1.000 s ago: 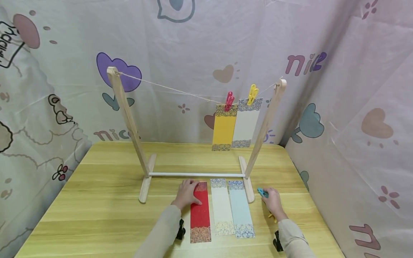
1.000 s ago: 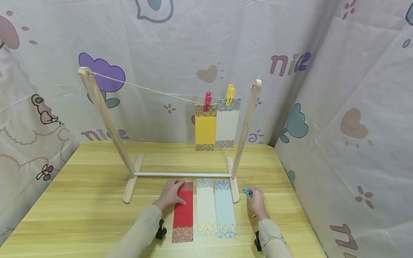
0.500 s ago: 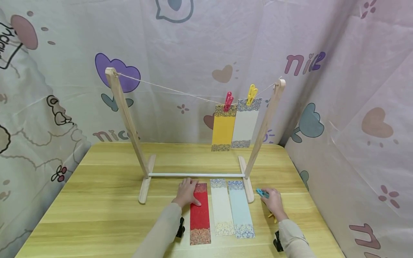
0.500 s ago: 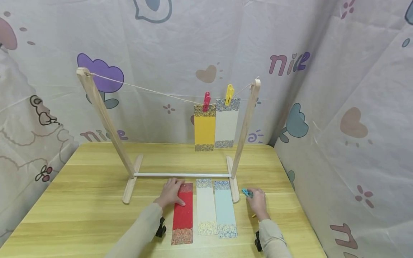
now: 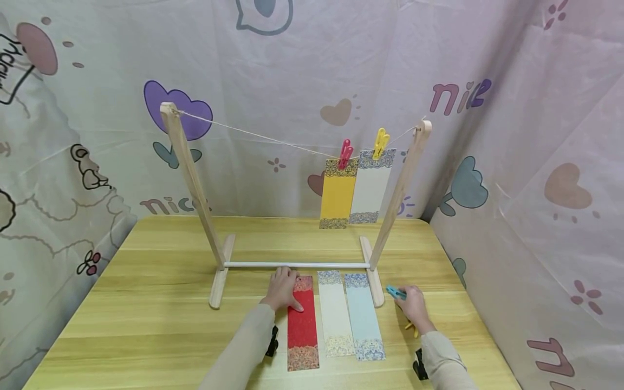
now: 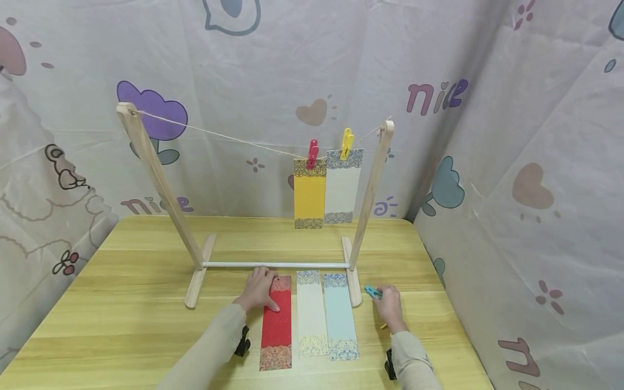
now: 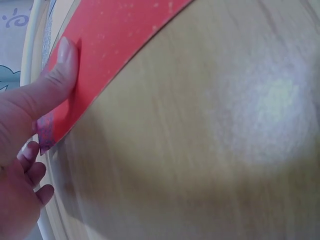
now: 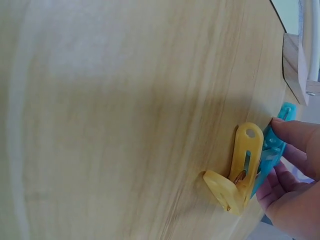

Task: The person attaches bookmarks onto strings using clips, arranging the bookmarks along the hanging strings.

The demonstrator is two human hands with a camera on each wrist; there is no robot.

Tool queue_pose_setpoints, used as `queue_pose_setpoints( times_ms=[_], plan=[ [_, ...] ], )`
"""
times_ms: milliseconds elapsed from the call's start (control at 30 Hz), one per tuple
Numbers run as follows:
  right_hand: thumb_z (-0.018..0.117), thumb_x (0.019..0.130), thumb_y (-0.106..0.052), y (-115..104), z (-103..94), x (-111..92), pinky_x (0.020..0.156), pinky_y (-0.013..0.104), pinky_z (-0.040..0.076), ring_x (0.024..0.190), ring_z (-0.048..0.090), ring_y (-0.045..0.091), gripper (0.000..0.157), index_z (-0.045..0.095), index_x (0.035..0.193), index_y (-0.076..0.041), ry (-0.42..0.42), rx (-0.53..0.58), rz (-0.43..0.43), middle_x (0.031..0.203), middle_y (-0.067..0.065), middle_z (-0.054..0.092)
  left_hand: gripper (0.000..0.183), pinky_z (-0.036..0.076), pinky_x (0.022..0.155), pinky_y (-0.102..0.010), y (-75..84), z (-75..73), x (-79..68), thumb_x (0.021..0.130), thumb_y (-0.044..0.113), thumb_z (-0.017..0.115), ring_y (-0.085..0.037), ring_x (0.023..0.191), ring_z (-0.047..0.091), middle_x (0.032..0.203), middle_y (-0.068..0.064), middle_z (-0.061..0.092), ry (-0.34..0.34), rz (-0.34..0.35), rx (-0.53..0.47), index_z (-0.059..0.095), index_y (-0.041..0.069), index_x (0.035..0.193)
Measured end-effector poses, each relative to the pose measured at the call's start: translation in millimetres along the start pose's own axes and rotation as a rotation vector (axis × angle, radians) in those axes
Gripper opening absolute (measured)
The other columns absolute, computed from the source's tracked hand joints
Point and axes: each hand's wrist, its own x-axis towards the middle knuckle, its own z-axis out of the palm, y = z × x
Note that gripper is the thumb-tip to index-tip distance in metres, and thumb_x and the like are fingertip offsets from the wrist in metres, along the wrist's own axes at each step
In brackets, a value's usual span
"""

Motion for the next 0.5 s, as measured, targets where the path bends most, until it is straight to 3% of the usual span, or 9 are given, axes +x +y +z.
queue_pose_setpoints(
  times_ms=[233,500],
  plan=[
    [0.066,0.075,0.002,0.3,0.3,-1.7,0.073,0.046,0.045,0.084,0.052,0.034,0.031,0.058,0.104,0.010,0.037,0.018,-0.026,0.093,0.023,0.055,0.086,0.032,0.082,-0.041,-3.6,5.7,-2.0,0.043,0.038,0.087,-0.025,0.090,0.037,0.097,-0.008,0.043,0.036,-0.013,-0.073,0.051,0.008,0.115],
    [0.062,0.079,0.000,-0.9,-0.1,0.5,0.071,0.046,0.046,0.085,0.051,0.035,0.031,0.056,0.108,0.008,0.086,0.052,-0.046,0.095,0.024,0.054,0.088,0.035,0.085,-0.044,-4.6,8.2,-4.3,0.046,0.035,0.087,-0.028,0.095,0.043,0.100,-0.012,0.048,0.060,-0.006,-0.130,0.049,0.004,0.119]
  ],
)
